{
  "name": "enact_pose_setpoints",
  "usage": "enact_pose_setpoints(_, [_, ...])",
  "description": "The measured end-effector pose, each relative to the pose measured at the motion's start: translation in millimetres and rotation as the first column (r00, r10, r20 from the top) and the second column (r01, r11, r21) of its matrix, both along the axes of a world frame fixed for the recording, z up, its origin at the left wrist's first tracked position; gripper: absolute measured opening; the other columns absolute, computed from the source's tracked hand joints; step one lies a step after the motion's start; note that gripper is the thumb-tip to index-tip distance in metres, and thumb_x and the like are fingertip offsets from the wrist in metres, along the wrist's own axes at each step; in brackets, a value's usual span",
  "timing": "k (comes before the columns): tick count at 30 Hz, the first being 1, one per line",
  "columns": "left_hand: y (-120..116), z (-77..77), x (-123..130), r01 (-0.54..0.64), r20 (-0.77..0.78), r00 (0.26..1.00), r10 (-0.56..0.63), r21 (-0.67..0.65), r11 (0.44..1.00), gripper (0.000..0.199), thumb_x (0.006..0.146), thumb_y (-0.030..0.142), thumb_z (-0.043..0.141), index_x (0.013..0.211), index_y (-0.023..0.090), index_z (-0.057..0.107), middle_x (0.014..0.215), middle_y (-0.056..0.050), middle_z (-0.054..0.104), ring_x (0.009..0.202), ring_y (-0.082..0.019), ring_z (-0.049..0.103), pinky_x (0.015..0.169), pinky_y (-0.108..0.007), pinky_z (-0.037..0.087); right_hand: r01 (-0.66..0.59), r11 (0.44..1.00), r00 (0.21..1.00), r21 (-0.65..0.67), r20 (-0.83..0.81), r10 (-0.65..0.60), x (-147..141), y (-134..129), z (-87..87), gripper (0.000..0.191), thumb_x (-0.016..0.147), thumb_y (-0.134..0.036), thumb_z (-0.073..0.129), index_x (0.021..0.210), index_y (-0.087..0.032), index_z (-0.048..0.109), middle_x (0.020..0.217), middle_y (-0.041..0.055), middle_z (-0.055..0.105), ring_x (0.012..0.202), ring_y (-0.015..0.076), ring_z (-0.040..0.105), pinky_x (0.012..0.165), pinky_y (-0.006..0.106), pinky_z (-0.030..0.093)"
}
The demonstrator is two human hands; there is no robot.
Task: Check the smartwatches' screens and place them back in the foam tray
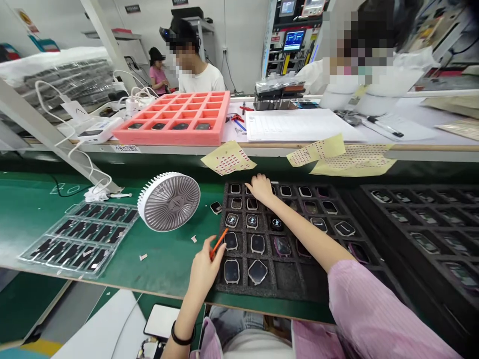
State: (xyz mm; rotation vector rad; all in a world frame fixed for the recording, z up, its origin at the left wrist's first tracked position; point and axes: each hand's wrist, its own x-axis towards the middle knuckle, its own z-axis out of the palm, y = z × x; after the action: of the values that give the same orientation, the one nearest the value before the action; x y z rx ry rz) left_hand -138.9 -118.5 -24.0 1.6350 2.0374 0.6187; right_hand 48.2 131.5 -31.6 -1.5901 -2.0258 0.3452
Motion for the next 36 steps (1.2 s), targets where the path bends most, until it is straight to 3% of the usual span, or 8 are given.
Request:
enact_pose_setpoints(7, [-3.3,-9.3,9.3,0.060,0.077,0.995,-0.061,0.018,0.998,0.042,0.091,0.031,0.043,0.129,0.018,0.054,0.119,-0.012,0.069,0.104,-0.029,0.068,0.083,-0.035,0.051,-0.094,0.992,0.993,-0.086,-0.084,0.086,12.2,-1.6,-1.4,0.017,0.081,-0.027,0.066,0.072,-0.017,0.057,0.100,0.0202,0.062,0.106,0.0350,0.050,0.090,0.046,0.037])
enact_pose_setpoints(13, [-17.3,-1.6,9.8,0.027,0.161,0.987,-0.023,-0.023,0.999,0.043,0.092,0.039,0.043,0.126,0.017,0.054,0.086,-0.008,0.072,0.077,-0.025,0.068,0.070,-0.031,0.047,-0.268,0.959,0.873,-0.087,-0.443,0.204,21.1,-15.2,6.8,0.028,0.073,-0.040,0.071,0.073,-0.022,0.050,0.075,0.0028,0.063,0.084,0.0226,0.057,0.084,0.038,0.041])
enact_pose_setpoints(17, [-5.6,16.6,12.0,-0.009,0.420,0.907,-0.032,0.095,0.995,0.036,0.094,0.043,0.040,0.112,0.019,0.060,0.065,0.001,0.056,0.059,-0.015,0.054,0.059,-0.024,0.038,-0.380,0.919,0.685,-0.106,-0.700,0.202,6.8,-42.9,25.2,0.033,0.077,-0.054,0.062,0.081,-0.022,0.051,0.068,-0.0027,0.058,0.066,0.0152,0.056,0.067,0.030,0.045])
enact_pose_setpoints(20, [11.5,27.0,19.7,0.005,0.656,0.745,-0.116,0.169,0.986,0.040,0.091,0.050,0.045,0.103,0.016,0.063,0.057,0.006,0.038,0.050,-0.009,0.035,0.049,-0.020,0.026,-0.514,0.846,0.536,-0.143,-0.823,0.186,-12.4,-77.0,42.7,0.037,0.078,-0.058,0.058,0.081,-0.022,0.051,0.065,-0.0039,0.055,0.054,0.0123,0.052,0.054,0.028,0.045])
enact_pose_setpoints(23, [23.9,31.3,29.7,-0.021,0.782,0.611,-0.121,0.169,0.985,0.044,0.088,0.055,0.049,0.096,0.015,0.063,0.057,0.008,0.028,0.046,-0.006,0.023,0.044,-0.020,0.018,-0.718,0.669,0.258,-0.189,-0.966,0.004,-26.8,-109.6,56.2,0.032,0.076,-0.049,0.068,0.081,-0.021,0.054,0.058,-0.0069,0.050,0.043,0.0078,0.042,0.043,0.023,0.037])
enact_pose_setpoints(25, [26.5,32.5,34.1,-0.019,0.805,0.581,-0.120,0.161,0.987,0.045,0.087,0.057,0.050,0.091,0.014,0.063,0.056,0.008,0.027,0.044,-0.005,0.021,0.042,-0.019,0.016,-0.786,0.590,0.139,-0.182,-0.983,-0.117,-31.2,-123.4,61.4,0.030,0.075,-0.043,0.073,0.079,-0.020,0.055,0.055,-0.0082,0.049,0.040,0.0057,0.038,0.040,0.020,0.033])
enact_pose_setpoints(32, [20.6,38.6,29.1,0.002,0.831,0.547,-0.104,0.123,0.992,0.049,0.082,0.061,0.056,0.084,0.012,0.064,0.051,0.009,0.026,0.040,-0.003,0.019,0.038,-0.019,0.012,-0.781,0.603,0.144,-0.160,-0.987,-0.075,-31.0,-132.8,64.3,0.027,0.081,-0.040,0.070,0.077,-0.020,0.052,0.054,-0.0088,0.051,0.037,0.0042,0.037,0.040,0.019,0.035])
enact_pose_setpoints(36, [24.1,37.9,27.0,0.066,0.878,0.467,-0.106,0.085,0.994,0.051,0.078,0.063,0.060,0.081,0.012,0.065,0.048,0.010,0.026,0.037,-0.002,0.016,0.036,-0.018,0.011,-0.841,0.514,0.087,-0.171,-0.979,-0.184,-35.1,-139.3,64.8,0.030,0.080,-0.042,0.069,0.076,-0.021,0.048,0.052,-0.0117,0.045,0.032,0.0021,0.026,0.034,0.016,0.024])
